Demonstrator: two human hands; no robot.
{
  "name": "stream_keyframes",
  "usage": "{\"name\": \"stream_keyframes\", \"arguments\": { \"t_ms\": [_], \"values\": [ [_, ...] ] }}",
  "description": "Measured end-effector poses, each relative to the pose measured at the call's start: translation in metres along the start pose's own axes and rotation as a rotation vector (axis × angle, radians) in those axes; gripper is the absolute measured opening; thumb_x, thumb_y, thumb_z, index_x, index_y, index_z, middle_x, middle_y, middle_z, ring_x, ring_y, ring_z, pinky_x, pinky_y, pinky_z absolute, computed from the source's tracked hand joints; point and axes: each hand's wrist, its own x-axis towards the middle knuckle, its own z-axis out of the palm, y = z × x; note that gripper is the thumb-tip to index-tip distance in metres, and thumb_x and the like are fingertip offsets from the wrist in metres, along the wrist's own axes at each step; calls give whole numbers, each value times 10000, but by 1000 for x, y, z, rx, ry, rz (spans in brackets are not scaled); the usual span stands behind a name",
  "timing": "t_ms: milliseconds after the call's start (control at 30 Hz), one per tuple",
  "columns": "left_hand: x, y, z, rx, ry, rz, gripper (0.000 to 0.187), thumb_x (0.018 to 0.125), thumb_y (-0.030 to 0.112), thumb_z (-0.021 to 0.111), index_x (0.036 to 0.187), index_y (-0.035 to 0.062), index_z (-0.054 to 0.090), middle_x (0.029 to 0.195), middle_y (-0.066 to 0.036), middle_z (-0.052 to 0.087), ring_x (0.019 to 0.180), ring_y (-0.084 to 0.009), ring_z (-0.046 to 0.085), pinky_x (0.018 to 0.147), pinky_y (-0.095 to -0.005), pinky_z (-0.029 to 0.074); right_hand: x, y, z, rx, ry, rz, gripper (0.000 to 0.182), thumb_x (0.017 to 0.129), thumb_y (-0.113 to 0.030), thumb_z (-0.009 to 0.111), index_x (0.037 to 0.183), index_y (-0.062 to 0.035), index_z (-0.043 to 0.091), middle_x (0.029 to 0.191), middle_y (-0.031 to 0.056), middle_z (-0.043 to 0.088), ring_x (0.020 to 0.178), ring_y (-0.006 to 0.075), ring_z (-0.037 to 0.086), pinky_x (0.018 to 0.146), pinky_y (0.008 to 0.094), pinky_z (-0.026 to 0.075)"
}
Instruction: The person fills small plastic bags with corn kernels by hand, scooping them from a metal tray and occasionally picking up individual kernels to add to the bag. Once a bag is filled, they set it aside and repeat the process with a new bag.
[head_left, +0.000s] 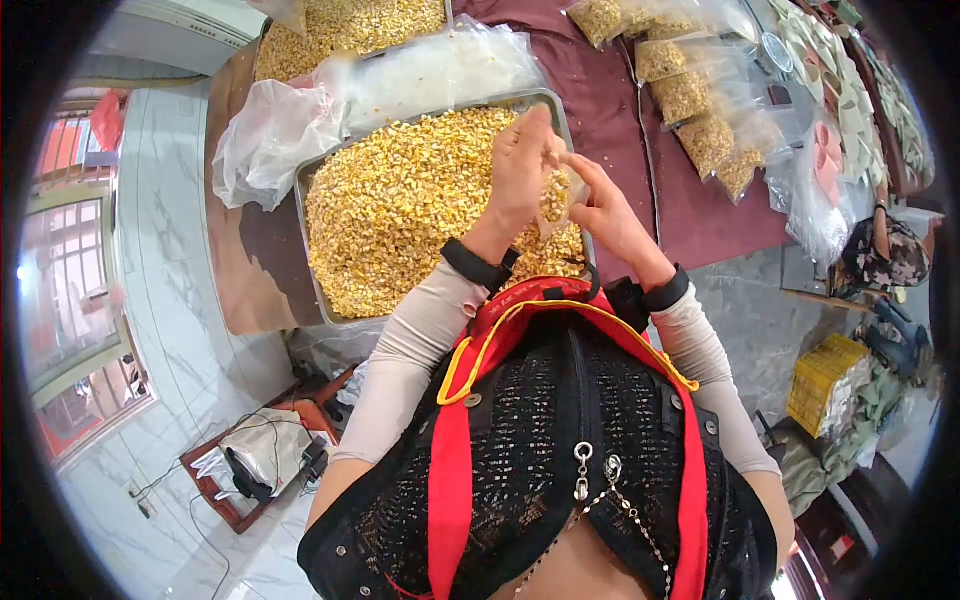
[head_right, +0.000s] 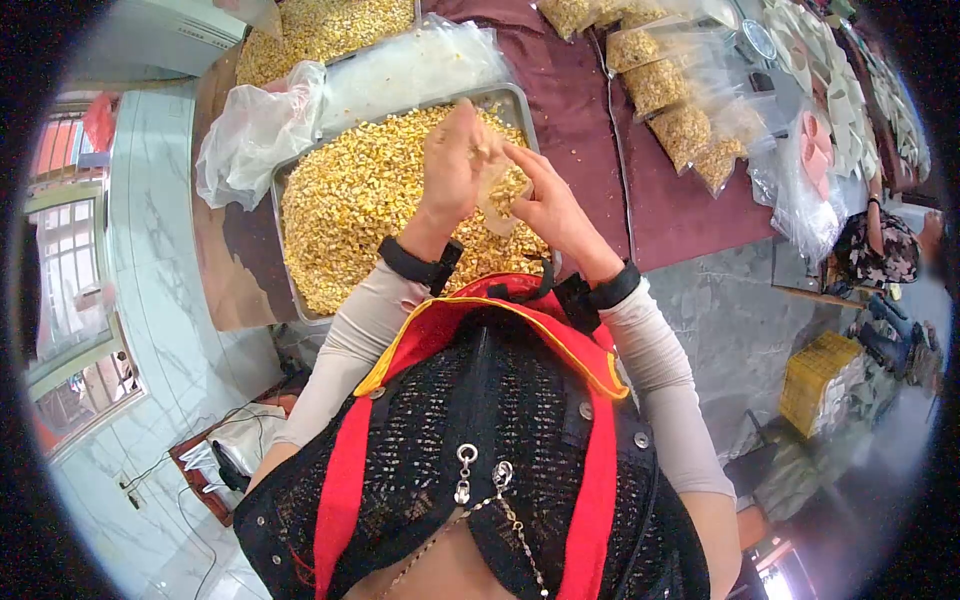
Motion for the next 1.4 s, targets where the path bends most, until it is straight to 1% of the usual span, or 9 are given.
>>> {"name": "stream_keyframes", "arguments": {
  "t_ms": [300, 367, 467, 500, 833, 1033, 1133, 1233, 1400],
  "values": [
    [32, -18, -120, 330, 243, -297, 366, 891, 338, 511, 632, 81, 474, 528, -13, 436, 436, -79, 379, 414, -246, 320, -9, 2, -17, 274, 22, 19, 607, 706, 65, 487, 1299, -8, 381, 1322, 108, 390, 1208, 189, 383, 969, 270, 323],
    [27, -36, -150, 1255, 117, -302, 379, 875, 348, 486, 645, 48, 518, 564, -46, 493, 507, -180, 476, 495, -326, 390, -12, -1, -23, 189, 47, 38, 601, 718, 72, 489, 1303, -6, 374, 1312, 97, 388, 1212, 176, 371, 979, 276, 314],
    [11, -88, -203, 1668, -97, 41, 316, 842, 289, 484, 684, 25, 555, 636, -100, 565, 622, -271, 558, 568, -389, 430, -13, -7, -23, 229, 69, 83, 607, 721, 78, 491, 1309, -3, 364, 1310, 101, 387, 1210, 168, 369, 975, 272, 319],
    [9, -100, -213, 1912, -339, -98, 272, 833, 289, 477, 751, 51, 579, 752, -110, 582, 735, -295, 565, 611, -393, 434, -13, -9, -23, 227, 65, 87, 607, 721, 78, 491, 1309, -3, 364, 1310, 101, 387, 1210, 168, 369, 975, 272, 319],
    [-39, -97, -183, 1982, -710, 311, 277, 788, 331, 531, 911, 83, 528, 864, -86, 539, 809, -256, 541, 677, -411, 423, -6, -15, -16, 256, 34, 150, 621, 713, 97, 480, 1314, -4, 360, 1302, 69, 382, 1153, 146, 419, 934, 257, 363],
    [-18, -91, -178, 1861, -676, -86, 189, 817, 260, 498, 783, 77, 525, 751, -110, 584, 662, -277, 577, 550, -414, 439, -3, -7, -15, 239, 6, 126, 627, 708, 90, 479, 1316, -8, 360, 1305, 80, 381, 1164, 151, 407, 939, 258, 354],
    [-10, -79, -173, 1627, -312, -58, 201, 836, 241, 454, 769, 67, 529, 701, -97, 585, 563, -253, 557, 490, -349, 441, 0, -3, -12, 211, -10, 114, 627, 706, 83, 481, 1315, -9, 362, 1308, 86, 382, 1173, 157, 399, 946, 259, 346],
    [-7, -48, -164, 204, 353, -677, 191, 831, 206, 429, 821, 66, 557, 697, -47, 552, 578, -185, 530, 449, -291, 422, 2, 4, -9, 215, -26, 113, 625, 703, 80, 480, 1310, -7, 365, 1310, 91, 381, 1182, 164, 393, 951, 261, 341],
    [-7, -36, -165, -713, 349, -651, 229, 844, 204, 425, 917, 21, 543, 768, -135, 558, 622, -224, 541, 498, -308, 474, 6, 11, -4, 207, -18, 63, 620, 696, 77, 477, 1302, -1, 369, 1304, 109, 386, 1202, 180, 378, 960, 268, 335]
  ]
}}
